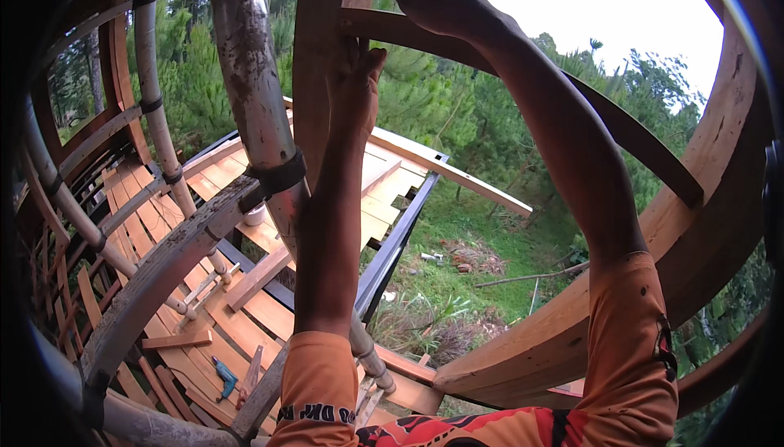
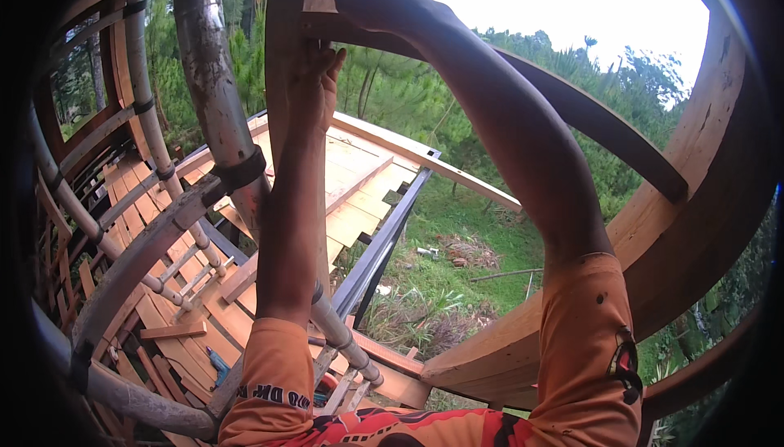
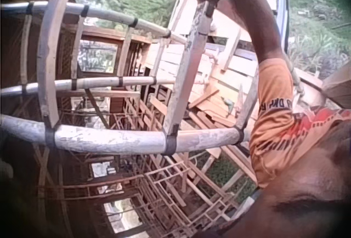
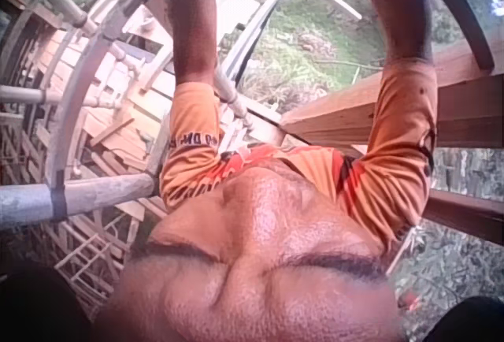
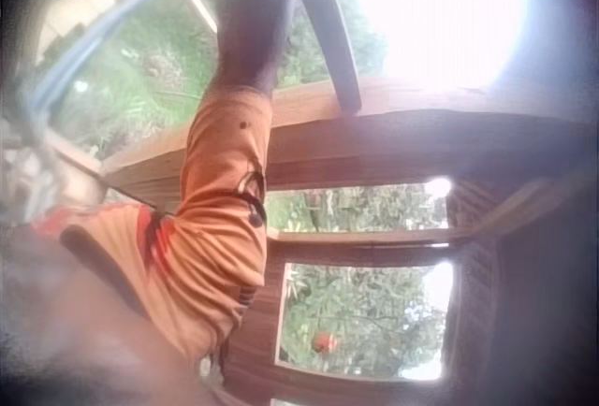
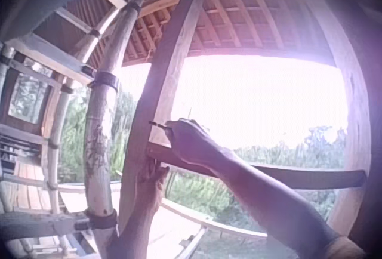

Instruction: The person measures and marks curved wooden panels on a roof structure using a square and pencil, then positions and secures the panels with metal brackets. The person works on scaffolding and uses hand tools to align and fasten the panels.

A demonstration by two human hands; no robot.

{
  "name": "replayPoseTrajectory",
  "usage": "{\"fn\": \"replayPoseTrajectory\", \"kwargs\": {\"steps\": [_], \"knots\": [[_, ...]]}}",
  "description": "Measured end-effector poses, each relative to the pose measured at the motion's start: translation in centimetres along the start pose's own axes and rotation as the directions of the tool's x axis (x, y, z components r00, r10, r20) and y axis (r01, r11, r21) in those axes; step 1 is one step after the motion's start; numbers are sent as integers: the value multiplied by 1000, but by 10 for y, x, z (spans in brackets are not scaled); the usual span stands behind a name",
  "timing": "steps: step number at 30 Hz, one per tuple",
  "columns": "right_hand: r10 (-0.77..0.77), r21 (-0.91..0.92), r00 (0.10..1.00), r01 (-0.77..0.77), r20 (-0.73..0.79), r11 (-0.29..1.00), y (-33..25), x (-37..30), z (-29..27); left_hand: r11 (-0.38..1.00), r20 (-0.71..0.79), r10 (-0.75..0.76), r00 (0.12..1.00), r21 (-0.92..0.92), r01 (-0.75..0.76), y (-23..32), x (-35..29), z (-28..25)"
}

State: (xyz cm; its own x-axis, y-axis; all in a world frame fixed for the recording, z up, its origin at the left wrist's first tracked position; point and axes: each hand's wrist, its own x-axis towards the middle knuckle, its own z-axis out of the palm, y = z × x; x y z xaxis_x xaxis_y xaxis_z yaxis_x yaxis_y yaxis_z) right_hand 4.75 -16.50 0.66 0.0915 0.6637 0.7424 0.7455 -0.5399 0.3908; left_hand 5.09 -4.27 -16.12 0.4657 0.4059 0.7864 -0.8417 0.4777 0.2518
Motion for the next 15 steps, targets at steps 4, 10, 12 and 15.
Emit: {"fn": "replayPoseTrajectory", "kwargs": {"steps": [4,10,12,15], "knots": [[-26,378,977,106,-212,920,-56,-116,-66,995,-37,9,999,98,-5,-3,3,-11],[9,628,696,-654,718,422,-87,-369,-71,936,-243,-35,969,332,117,3,-13,-21],[-17,494,502,-843,865,212,-111,-455,-54,912,-178,-148,973,355,204,19,-38,-25],[-5,354,354,-934,935,38,-151,-565,-67,864,-138,-331,933,353,359,15,-102,15]]}}
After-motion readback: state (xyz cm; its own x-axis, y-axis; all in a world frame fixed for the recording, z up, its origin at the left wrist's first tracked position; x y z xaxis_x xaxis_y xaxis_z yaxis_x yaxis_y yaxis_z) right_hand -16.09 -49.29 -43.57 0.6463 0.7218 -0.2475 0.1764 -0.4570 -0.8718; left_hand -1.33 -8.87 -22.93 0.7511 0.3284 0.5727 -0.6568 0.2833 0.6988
